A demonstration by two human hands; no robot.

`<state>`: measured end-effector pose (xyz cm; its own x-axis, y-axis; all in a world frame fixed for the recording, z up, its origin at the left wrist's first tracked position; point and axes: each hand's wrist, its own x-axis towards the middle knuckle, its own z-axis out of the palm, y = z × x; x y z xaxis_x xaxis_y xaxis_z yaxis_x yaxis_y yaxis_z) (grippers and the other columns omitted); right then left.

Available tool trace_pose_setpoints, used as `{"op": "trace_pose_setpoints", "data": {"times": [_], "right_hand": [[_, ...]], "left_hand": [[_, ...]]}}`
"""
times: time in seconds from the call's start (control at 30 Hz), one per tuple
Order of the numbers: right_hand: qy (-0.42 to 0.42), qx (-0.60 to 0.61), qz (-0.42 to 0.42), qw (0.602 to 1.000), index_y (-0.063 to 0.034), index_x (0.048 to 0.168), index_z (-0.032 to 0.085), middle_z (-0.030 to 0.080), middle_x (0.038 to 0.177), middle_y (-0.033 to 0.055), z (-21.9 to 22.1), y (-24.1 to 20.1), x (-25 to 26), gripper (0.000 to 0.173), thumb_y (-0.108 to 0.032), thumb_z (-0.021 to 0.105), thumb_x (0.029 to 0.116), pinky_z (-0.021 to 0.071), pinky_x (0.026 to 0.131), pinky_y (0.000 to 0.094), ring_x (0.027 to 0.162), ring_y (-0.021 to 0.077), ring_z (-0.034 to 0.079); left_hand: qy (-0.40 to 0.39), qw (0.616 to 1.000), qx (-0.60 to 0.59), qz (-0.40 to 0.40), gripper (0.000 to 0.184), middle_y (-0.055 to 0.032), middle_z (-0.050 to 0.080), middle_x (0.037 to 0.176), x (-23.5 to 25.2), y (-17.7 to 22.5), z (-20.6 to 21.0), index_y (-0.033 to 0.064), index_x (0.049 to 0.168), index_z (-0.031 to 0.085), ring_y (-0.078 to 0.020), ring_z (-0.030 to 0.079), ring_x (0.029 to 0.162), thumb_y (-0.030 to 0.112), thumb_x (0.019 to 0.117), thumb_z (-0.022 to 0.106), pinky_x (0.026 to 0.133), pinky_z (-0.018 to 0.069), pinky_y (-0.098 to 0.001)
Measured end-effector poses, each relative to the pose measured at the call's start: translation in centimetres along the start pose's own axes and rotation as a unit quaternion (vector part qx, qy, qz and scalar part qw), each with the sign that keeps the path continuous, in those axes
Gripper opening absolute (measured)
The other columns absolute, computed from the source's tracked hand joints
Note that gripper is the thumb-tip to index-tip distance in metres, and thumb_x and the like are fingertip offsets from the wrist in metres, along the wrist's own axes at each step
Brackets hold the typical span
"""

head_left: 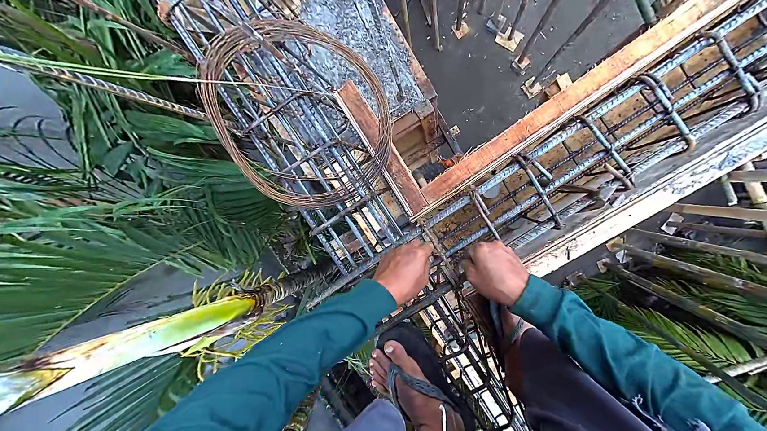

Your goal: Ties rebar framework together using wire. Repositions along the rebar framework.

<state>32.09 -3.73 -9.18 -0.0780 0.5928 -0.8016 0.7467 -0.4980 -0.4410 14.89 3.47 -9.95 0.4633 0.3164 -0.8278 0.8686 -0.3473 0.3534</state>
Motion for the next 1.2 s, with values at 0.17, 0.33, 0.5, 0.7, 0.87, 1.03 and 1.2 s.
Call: {"op": "trace_pose_setpoints", "data": {"times": [0.17, 0.33, 0.5, 0.7, 0.87, 1.03, 1.2], "right_hand": [[-0.018, 0.125, 0.008, 0.992, -0.0030, 0.100, 0.075, 0.071, 0.082, 0.0121, 0.6, 0.7, 1.1, 0.029, -0.020, 0.052, 0.1049, 0.0545, 0.076, 0.0503, 0.075, 0.0254, 0.067], [0.003, 0.098, 0.007, 0.995, -0.0038, 0.101, 0.076, 0.072, 0.088, 0.0140, 0.7, 0.6, 1.0, 0.028, -0.021, 0.054, 0.1041, 0.0545, 0.082, 0.0531, 0.084, 0.0289, 0.069], [0.001, 0.076, 0.026, 0.997, -0.0022, 0.097, 0.074, 0.071, 0.092, 0.0161, 0.1, -0.8, 1.0, 0.028, -0.020, 0.054, 0.1035, 0.0536, 0.083, 0.0552, 0.092, 0.0321, 0.069], [-0.024, 0.096, 0.046, 0.994, -0.0001, 0.092, 0.070, 0.069, 0.091, 0.0180, -0.6, -3.0, 0.9, 0.028, -0.020, 0.054, 0.1032, 0.0535, 0.081, 0.0548, 0.091, 0.0334, 0.069], [-0.078, 0.101, -0.008, 0.992, -0.0027, 0.085, 0.068, 0.067, 0.077, 0.0130, -1.3, -2.3, 1.4, 0.051, -0.047, 0.053, 0.1055, 0.0549, 0.071, 0.0508, 0.073, 0.0273, 0.068], [-0.161, 0.206, -0.066, 0.963, -0.0001, 0.106, 0.071, 0.074, 0.088, 0.0087, -1.9, 0.8, 1.5, 0.024, -0.017, 0.054, 0.1034, 0.0591, 0.075, 0.0374, 0.075, 0.0152, 0.070], [-0.087, 0.073, -0.185, 0.976, -0.0018, 0.115, 0.073, 0.075, 0.099, 0.0126, -1.1, 1.9, 1.8, 0.022, -0.013, 0.063, 0.0987, 0.0563, 0.091, 0.0493, 0.094, 0.0240, 0.072]], "left_hand": [[-0.017, 0.999, 0.035, 0.002, 0.033, -0.0161, 0.064, 0.133, 0.4, 0.1, -0.2, 0.0051, 0.130, 0.065, -0.0341, 0.063, 0.122, 0.018, 0.1091, 0.043, 0.099, 0.0506, -0.0570], [0.016, 1.000, -0.005, -0.005, 0.029, -0.0176, 0.067, 0.124, 0.6, 0.0, -0.1, 0.0031, 0.122, 0.067, -0.0345, 0.065, 0.118, 0.018, 0.1077, 0.047, 0.097, 0.0518, -0.0564], [0.076, 0.996, -0.054, 0.013, 0.027, -0.0180, 0.068, 0.117, -0.2, 0.1, 0.7, 0.0004, 0.120, 0.069, -0.0327, 0.064, 0.117, 0.011, 0.1056, 0.049, 0.105, 0.0486, -0.0496], [0.091, 0.986, -0.117, -0.075, 0.023, -0.0183, 0.070, 0.111, -0.7, 2.4, 0.0, 0.0001, 0.112, 0.072, -0.0330, 0.066, 0.111, 0.009, 0.1026, 0.052, 0.100, 0.0510, -0.0511], [0.075, 0.980, -0.175, -0.057, 0.022, -0.0150, 0.073, 0.110, -1.0, 1.3, -0.6, 0.0045, 0.112, 0.074, -0.0293, 0.069, 0.107, 0.009, 0.1014, 0.056, 0.097, 0.0528, -0.0526], [0.122, 0.982, -0.118, 0.087, 0.024, -0.0173, 0.071, 0.114, -0.6, -1.6, 1.1, 0.0010, 0.120, 0.072, -0.0301, 0.067, 0.112, 0.011, 0.1022, 0.059, 0.103, 0.0510, -0.0465], [0.326, 0.902, 0.065, 0.276, 0.017, -0.0169, 0.074, 0.097, 0.7, -4.4, 4.2, -0.0017, 0.106, 0.074, -0.0336, 0.073, 0.096, 0.007, 0.0979, 0.062, 0.090, 0.0587, -0.0461]]}}
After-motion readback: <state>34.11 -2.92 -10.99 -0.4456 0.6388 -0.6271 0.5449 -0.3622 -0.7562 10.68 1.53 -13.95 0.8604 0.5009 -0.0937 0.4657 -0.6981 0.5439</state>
